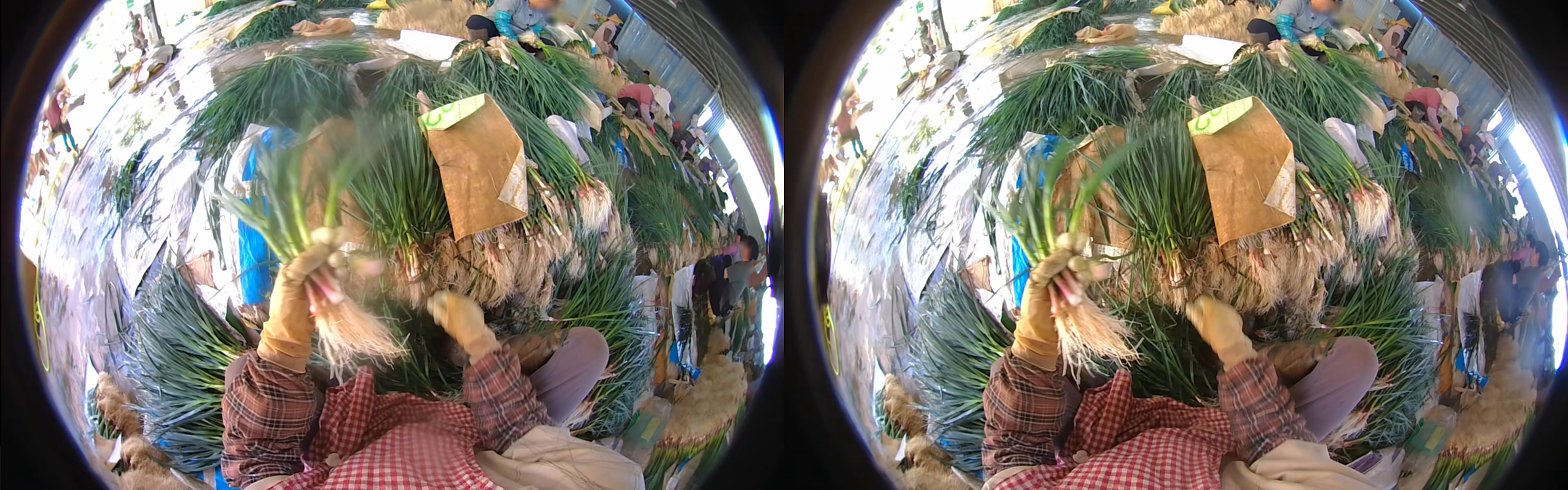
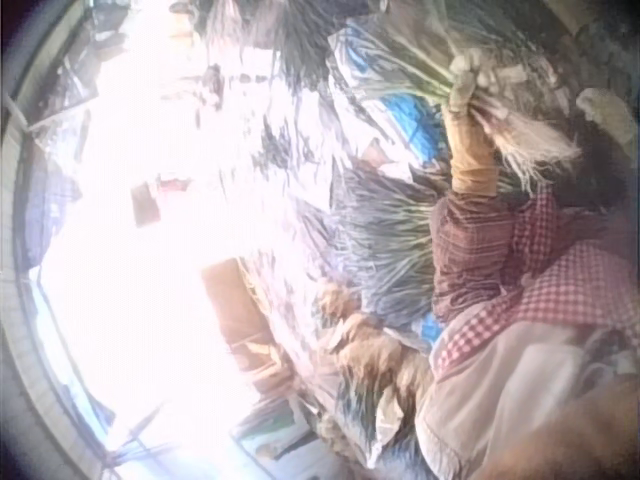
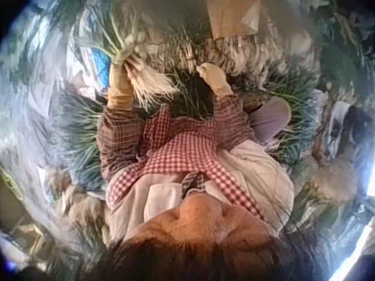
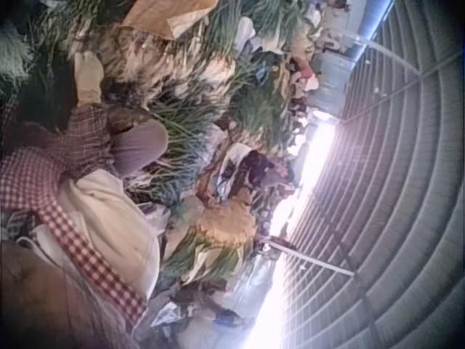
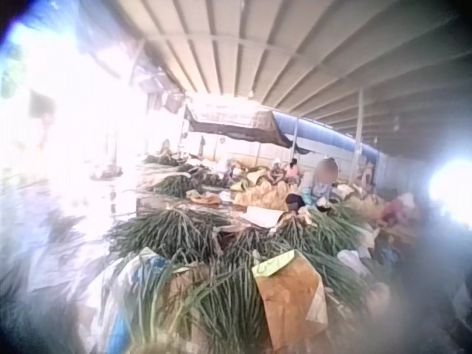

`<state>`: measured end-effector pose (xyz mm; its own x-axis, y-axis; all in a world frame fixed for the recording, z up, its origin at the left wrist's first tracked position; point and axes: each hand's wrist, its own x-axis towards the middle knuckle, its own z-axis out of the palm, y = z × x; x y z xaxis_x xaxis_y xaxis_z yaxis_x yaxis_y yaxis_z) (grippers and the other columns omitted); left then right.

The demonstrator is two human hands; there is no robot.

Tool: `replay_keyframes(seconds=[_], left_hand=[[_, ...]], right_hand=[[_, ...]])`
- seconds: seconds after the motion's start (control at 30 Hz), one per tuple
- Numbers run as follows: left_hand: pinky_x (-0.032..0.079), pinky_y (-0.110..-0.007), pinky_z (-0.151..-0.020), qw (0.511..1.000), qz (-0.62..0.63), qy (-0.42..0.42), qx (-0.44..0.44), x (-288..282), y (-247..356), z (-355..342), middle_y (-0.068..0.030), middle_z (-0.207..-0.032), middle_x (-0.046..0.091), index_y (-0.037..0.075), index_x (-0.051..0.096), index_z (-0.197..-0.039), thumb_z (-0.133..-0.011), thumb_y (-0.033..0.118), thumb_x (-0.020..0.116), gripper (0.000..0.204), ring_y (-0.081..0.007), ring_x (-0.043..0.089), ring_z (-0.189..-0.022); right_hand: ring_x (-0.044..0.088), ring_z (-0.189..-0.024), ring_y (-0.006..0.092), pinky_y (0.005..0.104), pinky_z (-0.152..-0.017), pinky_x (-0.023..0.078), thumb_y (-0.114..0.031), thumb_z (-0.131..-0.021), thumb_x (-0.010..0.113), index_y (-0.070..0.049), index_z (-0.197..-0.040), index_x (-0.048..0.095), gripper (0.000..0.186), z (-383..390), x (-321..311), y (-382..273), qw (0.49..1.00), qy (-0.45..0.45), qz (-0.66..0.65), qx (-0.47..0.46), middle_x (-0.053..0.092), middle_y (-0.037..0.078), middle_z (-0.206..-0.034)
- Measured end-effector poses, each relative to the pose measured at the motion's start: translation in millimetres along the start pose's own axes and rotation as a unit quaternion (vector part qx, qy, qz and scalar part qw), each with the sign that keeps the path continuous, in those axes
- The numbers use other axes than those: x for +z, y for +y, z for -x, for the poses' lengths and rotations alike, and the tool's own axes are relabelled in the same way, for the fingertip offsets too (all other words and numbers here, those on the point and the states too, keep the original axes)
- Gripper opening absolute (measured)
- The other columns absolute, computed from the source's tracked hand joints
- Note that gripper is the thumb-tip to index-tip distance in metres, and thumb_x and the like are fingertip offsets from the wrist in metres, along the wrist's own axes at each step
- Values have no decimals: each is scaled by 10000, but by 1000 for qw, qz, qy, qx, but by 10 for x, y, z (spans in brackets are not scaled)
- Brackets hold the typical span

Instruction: The person sits on the floor and trims the roots of green onions by hand, removing excess root material and placing the trimmed bunches aside. The task is performed repeatedly on multiple bunches in a processing area.

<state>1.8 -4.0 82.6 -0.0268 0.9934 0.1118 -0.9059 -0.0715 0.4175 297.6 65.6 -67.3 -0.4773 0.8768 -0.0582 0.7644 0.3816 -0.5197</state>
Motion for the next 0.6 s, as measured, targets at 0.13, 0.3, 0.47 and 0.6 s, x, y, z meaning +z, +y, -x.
replay_keyframes(seconds=[0.13, 0.3, 0.47, 0.6], left_hand=[[601, -342, -638, 994, -21, 57, 92, 70, 43, -14, -115, -1078, 658, 44, 593, -1120, -886, 94, 646, 245, -182, 639, -786], [559, -283, -706, 993, -30, 104, 49, -32, 62, -69, -136, -1145, 651, 42, 554, -1225, -904, 111, 642, 340, -170, 619, -859], [578, -304, -750, 983, 151, 104, -4, -130, 91, 25, -160, -1236, 613, 46, 538, -1290, -915, 55, 611, 382, -205, 655, -870], [570, -301, -732, 992, 77, 99, -4, -126, 83, 8, -159, -1243, 609, 36, 542, -1288, -910, 72, 623, 387, -199, 656, -869]], right_hand=[[661, -863, 300, 382, -726, 534, -382, -893, 648, 52, -1254, 506, 582, -845, 25, -396, 983, 131, 47, 119, 650, 203, -973], [645, -928, 326, 384, -753, 537, -322, -832, 723, 78, -1297, 455, 670, -1211, 39, -573, 980, -34, 35, 194, 621, 249, -1031], [649, -871, 261, 387, -732, 533, -199, -928, 590, -4, -1069, 613, 241, -1030, -213, -601, 992, 104, -54, 40, 653, 164, -958], [626, -830, 213, 381, -676, 539, -247, -970, 544, -46, -1031, 643, 233, -912, -397, -623, 989, -43, -9, 143, 641, 111, -900]])
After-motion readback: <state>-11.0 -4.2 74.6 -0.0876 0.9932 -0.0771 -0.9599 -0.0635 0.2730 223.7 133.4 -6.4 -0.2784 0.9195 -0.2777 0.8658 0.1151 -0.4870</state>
